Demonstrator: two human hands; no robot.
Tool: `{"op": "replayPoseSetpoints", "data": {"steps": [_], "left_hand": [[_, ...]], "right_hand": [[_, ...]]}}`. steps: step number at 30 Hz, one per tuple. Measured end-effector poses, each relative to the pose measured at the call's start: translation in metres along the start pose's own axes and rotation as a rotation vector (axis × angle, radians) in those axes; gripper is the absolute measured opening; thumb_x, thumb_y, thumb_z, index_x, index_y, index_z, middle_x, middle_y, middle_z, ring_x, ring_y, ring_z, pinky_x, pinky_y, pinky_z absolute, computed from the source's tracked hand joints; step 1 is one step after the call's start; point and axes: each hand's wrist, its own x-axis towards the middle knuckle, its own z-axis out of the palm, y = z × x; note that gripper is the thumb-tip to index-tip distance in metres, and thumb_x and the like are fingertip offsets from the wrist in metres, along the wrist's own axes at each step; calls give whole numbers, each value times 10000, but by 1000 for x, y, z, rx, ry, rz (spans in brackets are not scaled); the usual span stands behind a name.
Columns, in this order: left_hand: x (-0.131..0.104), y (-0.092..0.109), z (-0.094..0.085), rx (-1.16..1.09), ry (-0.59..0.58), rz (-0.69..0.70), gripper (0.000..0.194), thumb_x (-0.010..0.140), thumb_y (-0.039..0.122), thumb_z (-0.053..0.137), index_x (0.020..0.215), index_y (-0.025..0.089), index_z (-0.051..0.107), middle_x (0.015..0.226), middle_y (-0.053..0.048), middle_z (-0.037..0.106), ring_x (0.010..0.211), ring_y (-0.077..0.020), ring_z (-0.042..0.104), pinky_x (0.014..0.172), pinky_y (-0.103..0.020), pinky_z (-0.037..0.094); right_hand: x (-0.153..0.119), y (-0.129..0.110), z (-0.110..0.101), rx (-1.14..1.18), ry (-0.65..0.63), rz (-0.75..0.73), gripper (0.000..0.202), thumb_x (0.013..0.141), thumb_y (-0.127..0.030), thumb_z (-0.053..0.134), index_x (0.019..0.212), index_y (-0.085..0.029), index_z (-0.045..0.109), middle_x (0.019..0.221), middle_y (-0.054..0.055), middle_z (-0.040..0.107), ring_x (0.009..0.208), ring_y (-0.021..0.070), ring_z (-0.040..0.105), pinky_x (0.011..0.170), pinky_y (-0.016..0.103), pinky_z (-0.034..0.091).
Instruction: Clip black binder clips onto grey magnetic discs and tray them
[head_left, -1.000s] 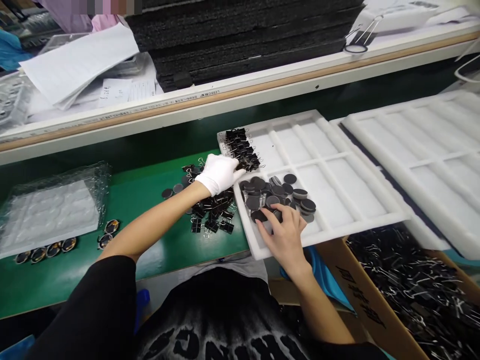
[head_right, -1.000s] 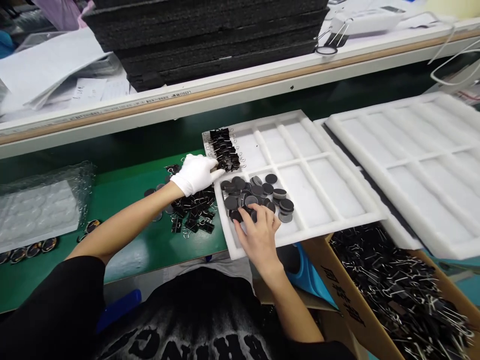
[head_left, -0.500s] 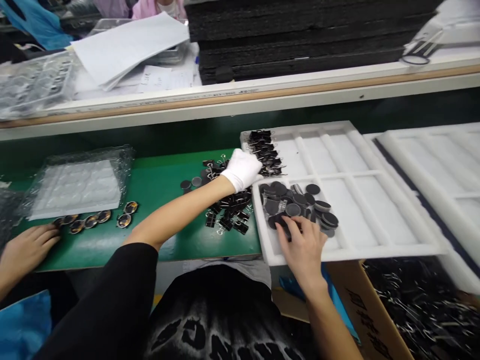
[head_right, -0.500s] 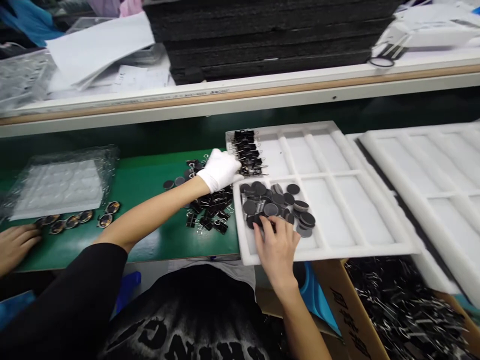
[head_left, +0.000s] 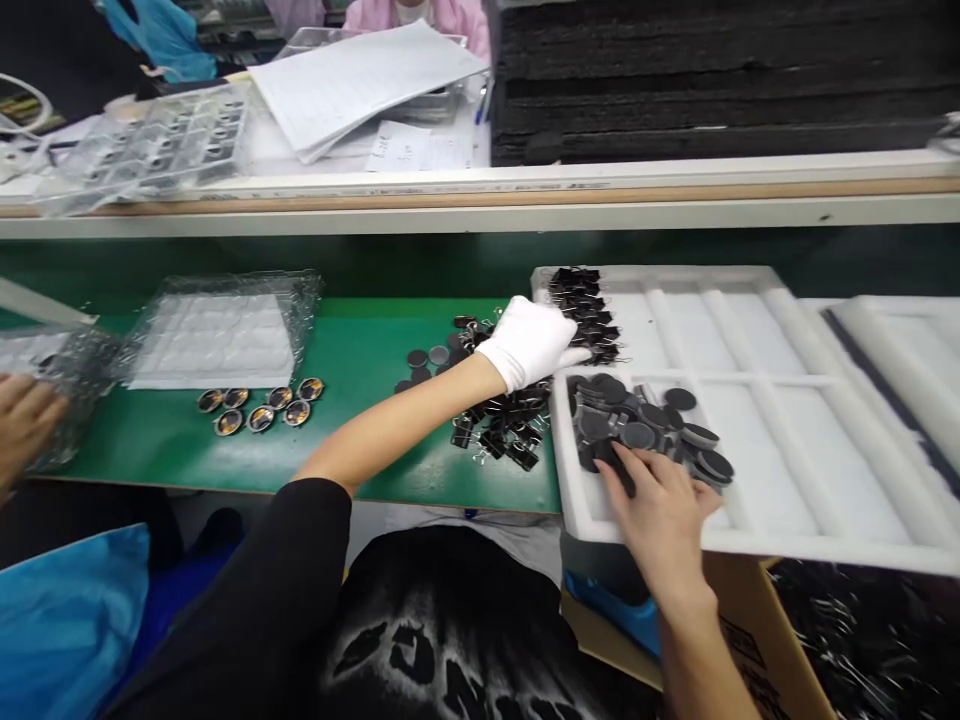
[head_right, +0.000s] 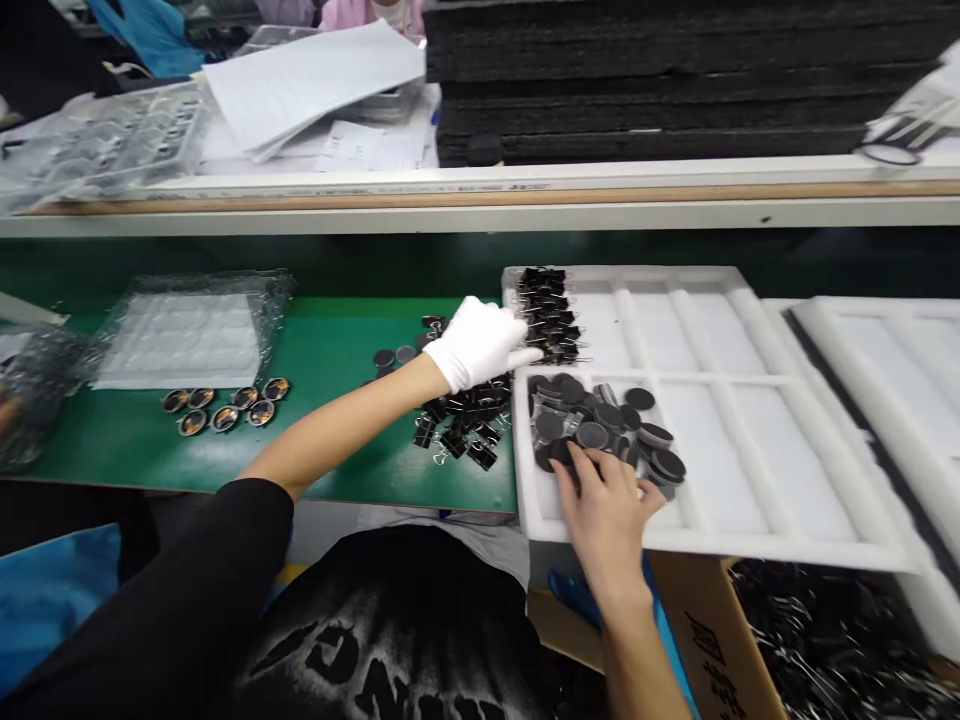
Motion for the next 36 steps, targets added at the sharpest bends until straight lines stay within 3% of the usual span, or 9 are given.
{"op": "replayPoseSetpoints", "data": {"steps": [4,8,10,13,18,23,28,32,36], "left_hand": [[-92,-45,-31,-139,227,-163,444,1058,507,387,1051,242,742,997,-53,758,987,-223,686,858,-369,399],[-222,-103,-17,-21,429,-602,398,1040,456,438,1119,199,732,1087,-96,746,1057,-215,665,933,-345,431],[-280,-129,-1,139,332,-829,400,988,493,519,1098,185,749,1083,-139,726,1048,-275,652,908,-381,426],[-334,-153,12,237,109,-917,553,814,622,705,1187,214,727,1186,-155,679,1110,-348,604,902,-413,399],[-351,-165,12,274,-75,-868,587,749,663,746,1178,263,732,1270,-146,622,1164,-386,535,919,-449,350],[-346,-168,22,255,-102,-824,610,739,667,752,1140,209,727,1283,-158,607,1154,-391,530,918,-445,346],[-350,-156,35,237,-26,-939,583,788,675,696,1115,193,715,1271,-180,605,1158,-390,549,944,-461,362],[-348,-138,42,215,52,-1042,626,798,662,690,1188,174,670,1285,-187,612,1159,-371,574,925,-434,400],[-340,-122,48,201,81,-1168,697,805,683,669,1264,161,611,1170,-166,673,1119,-374,606,891,-433,427]], "right_hand": [[3,6,-2,-6,13,-53,274,1021,-351,560,1119,-161,732,1022,112,750,916,272,655,902,444,324],[2,9,4,-25,93,-84,216,1002,-293,567,1042,-168,738,968,91,758,854,247,655,883,423,352],[1,12,10,-56,137,-109,178,982,-284,590,1024,-186,733,950,69,768,789,223,651,863,419,353],[2,16,17,-50,264,-129,152,944,-300,619,976,-205,734,896,60,773,737,221,664,790,411,372],[10,1,7,181,365,11,154,861,-290,678,978,-214,742,887,99,767,799,296,725,715,430,471],[15,-61,-18,637,377,280,213,933,-233,616,1113,-170,711,990,131,747,857,279,740,778,441,569],[17,-121,-22,1228,2,478,184,999,-308,612,1147,-204,650,883,50,756,714,181,740,686,334,607],[19,-151,-14,1478,-308,488,166,1018,-358,597,1118,-240,657,917,41,771,795,173,751,757,332,629],[19,-170,-6,1622,-455,501,175,1017,-391,597,1107,-254,661,929,33,771,803,175,748,766,336,624]]}}
